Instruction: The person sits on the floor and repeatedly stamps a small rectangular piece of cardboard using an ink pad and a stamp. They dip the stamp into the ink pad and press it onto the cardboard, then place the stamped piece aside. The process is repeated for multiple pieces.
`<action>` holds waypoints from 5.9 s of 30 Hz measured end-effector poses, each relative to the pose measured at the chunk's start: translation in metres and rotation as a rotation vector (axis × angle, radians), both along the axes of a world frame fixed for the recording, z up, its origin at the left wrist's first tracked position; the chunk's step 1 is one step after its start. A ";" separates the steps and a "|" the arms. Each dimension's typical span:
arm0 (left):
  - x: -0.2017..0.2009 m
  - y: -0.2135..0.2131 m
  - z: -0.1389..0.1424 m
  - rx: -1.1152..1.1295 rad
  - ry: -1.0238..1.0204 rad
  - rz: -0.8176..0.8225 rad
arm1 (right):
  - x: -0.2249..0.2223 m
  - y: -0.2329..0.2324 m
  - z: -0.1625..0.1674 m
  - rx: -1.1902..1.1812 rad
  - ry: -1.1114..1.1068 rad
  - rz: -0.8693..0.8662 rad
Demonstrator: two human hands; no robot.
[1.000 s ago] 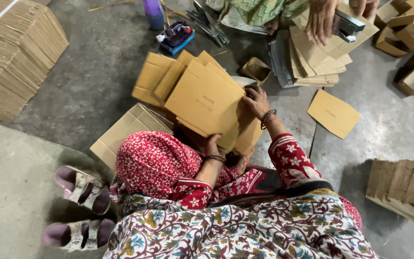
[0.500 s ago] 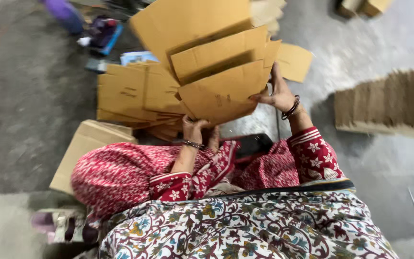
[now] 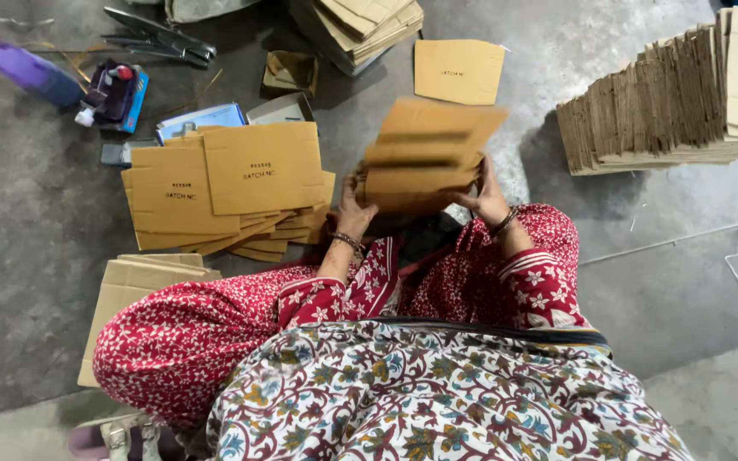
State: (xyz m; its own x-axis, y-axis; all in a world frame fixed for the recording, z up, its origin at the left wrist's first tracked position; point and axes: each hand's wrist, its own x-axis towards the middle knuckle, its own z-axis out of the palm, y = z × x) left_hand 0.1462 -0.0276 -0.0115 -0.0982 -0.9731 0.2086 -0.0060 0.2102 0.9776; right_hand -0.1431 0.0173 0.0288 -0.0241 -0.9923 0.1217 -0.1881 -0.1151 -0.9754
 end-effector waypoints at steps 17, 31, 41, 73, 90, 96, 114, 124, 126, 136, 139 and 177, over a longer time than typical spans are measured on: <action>0.012 0.007 0.008 -0.033 -0.067 -0.055 | 0.027 0.018 -0.011 -0.116 -0.243 -0.025; 0.004 0.003 -0.003 -0.225 -0.187 0.016 | 0.051 0.010 0.013 -0.092 -0.229 -0.045; 0.021 0.003 -0.005 -0.146 -0.092 0.035 | 0.077 0.003 -0.041 -0.091 -0.542 -0.150; -0.031 -0.005 -0.012 -0.066 -0.129 0.115 | 0.033 -0.011 -0.002 0.527 -0.644 -0.511; 0.000 -0.030 -0.034 -0.397 -0.967 -0.152 | 0.039 -0.017 -0.065 0.433 -0.502 -0.217; 0.005 -0.006 -0.035 -0.372 -0.984 -0.007 | 0.041 -0.020 -0.078 0.288 -0.003 -0.132; 0.084 0.004 -0.046 0.583 0.408 1.129 | 0.279 -0.213 0.020 -0.170 0.941 0.478; 0.061 0.005 -0.023 0.467 0.433 1.088 | 0.267 -0.190 -0.005 -0.222 0.637 0.306; 0.056 0.014 -0.005 0.697 0.686 1.001 | 0.277 -0.190 0.006 -0.222 0.847 0.271; 0.106 -0.004 -0.005 0.454 0.647 1.151 | 0.327 -0.217 0.042 -0.304 0.889 0.376; 0.163 -0.039 -0.015 0.463 0.590 1.281 | 0.367 -0.245 0.044 -0.368 0.744 0.533; 0.187 -0.022 0.007 0.990 0.099 1.477 | 0.358 -0.227 -0.003 0.073 0.926 0.681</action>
